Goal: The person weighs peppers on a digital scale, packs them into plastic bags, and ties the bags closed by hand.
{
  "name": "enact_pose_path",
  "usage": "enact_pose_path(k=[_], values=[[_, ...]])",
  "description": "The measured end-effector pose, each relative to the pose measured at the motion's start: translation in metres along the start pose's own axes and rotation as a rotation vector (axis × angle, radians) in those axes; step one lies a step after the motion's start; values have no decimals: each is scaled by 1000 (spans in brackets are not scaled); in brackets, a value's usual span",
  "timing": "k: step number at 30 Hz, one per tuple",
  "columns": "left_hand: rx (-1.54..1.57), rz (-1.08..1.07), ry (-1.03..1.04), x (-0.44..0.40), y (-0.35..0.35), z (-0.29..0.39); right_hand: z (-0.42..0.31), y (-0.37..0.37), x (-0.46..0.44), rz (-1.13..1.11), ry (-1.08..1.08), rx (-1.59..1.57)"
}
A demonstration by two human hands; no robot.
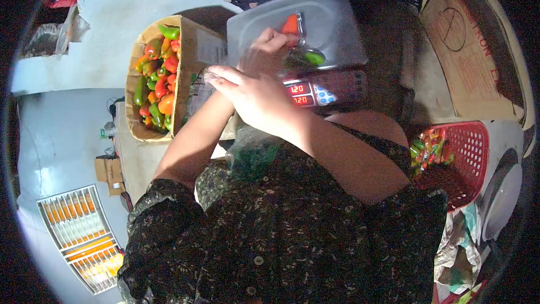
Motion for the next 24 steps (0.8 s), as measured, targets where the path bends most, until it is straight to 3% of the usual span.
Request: enact_pose_path(k=[4, 5, 8, 9, 10, 12, 14, 16, 17, 18, 20, 22, 24], values=[[-225, 46, -125, 2, 11, -12, -6, -2, 1, 114, -166, 58], [-289, -80, -167, 2, 22, -22, -6, -4, 0, 102, -157, 49], [-319, -198, -217, 3, 29, -25, -5, -7, 1, 63, -109, 24], [-187, -301, -216, 1, 39, -36, -4, -9, 2, 56, -96, 27], [-80, -267, -209, 17, 3, -8, -4, -12, 2, 47, -93, 27], [-194, 200, 158, 46, -5, 0, -8, -25, 3, 91, -83, 12], [345, -323, -134, 59, -51, 26, -8, -38, 4, 103, -85, -19], [350, 54, 25, 86, -105, 45, 0, -42, 4, 126, -50, -95], [451, -20, 3, 101, -123, 49, 0, -44, 3, 130, -58, -84], [467, 44, 48, 117, -143, 52, -2, -46, 2, 137, -59, -69], [328, 108, 40, 144, -175, 39, -5, -45, 1, 118, -25, -80], [203, 257, -118, 167, -201, 8, -5, -41, 0, 108, -27, -58], [328, 463, -385, 190, -208, -57, -4, -37, 0, 88, -7, -51]])
Point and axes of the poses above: each hand's wrist, its own x-axis away from the middle knuckle, its own y-axis out of the palm, z = x × y, the point moved 6 cm from there along -x, towards the middle knuckle, and after that the axes turned 14 degrees about -z, right-handed, at the moved point
